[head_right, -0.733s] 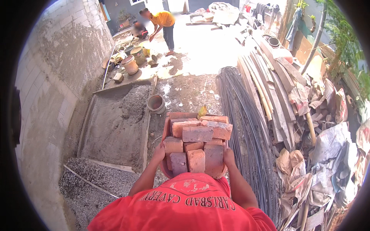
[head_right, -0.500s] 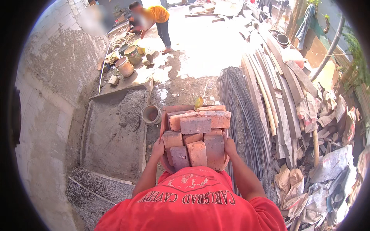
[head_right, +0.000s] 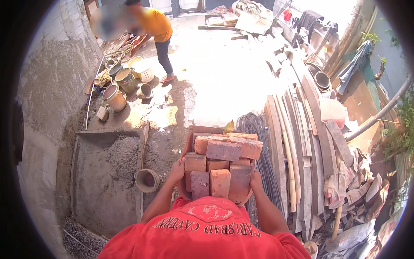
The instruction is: The person loads red bricks into a pink plastic tray, carries the tray across a construction site, and unloads the bricks onto the ground. The person then picks up a bucket of cement and walks back across the site.
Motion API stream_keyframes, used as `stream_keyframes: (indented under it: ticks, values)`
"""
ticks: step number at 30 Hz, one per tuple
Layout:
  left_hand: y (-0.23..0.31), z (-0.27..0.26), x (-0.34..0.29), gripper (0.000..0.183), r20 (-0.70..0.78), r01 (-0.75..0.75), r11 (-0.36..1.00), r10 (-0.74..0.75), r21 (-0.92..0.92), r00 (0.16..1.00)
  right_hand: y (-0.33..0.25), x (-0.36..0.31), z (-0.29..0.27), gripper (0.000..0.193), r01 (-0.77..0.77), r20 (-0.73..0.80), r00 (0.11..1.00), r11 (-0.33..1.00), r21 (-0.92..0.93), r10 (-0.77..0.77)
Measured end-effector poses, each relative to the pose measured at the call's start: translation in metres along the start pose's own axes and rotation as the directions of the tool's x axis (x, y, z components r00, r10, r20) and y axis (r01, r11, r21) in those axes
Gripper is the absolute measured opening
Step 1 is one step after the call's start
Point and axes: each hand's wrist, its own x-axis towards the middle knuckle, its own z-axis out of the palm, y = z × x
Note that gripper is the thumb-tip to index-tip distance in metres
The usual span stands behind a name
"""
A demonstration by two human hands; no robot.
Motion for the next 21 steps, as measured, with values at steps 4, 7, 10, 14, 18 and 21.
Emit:
stream_keyframes:
  ticks: [4, 7, 10, 14, 18, 21]
  values:
    - [0.06, -0.002, 0.152, 0.056, -0.069, -0.055, 0.998, 0.057, 0.031, 0.996, -0.113, 0.122, 0.002, 0.088, -0.094, 0.007, 0.996, 0.996, -0.009, 0.094]
    - [0.132, -0.001, 0.274, 0.055, -0.02, -0.026, 1.0, 0.026, 0.013, 0.999, -0.17, 0.234, 0.01, 0.085, -0.076, -0.028, 0.997, 0.997, -0.011, 0.076]
    - [0.153, 0.007, 0.395, 0.054, -0.052, -0.023, 0.999, 0.026, 0.047, 0.998, -0.218, 0.349, 0.026, 0.084, -0.04, -0.027, 0.999, 0.999, -0.018, 0.04]
    - [0.23, 0.01, 0.549, 0.055, -0.11, -0.077, 0.992, 0.067, -0.095, 0.992, -0.321, 0.526, 0.037, 0.085, -0.014, 0.001, 1.0, 0.998, -0.059, 0.014]
    - [0.291, 0.0, 0.674, 0.057, -0.152, 0.04, 0.998, -0.032, 0.05, 0.988, -0.382, 0.675, 0.047, 0.081, 0.007, 0.101, 0.995, 0.999, -0.044, -0.002]
    - [0.368, -0.012, 0.764, 0.056, -0.105, 0.089, 0.996, -0.089, -0.004, 0.991, -0.426, 0.787, 0.061, 0.075, 0.011, 0.151, 0.988, 0.999, 0.053, -0.019]
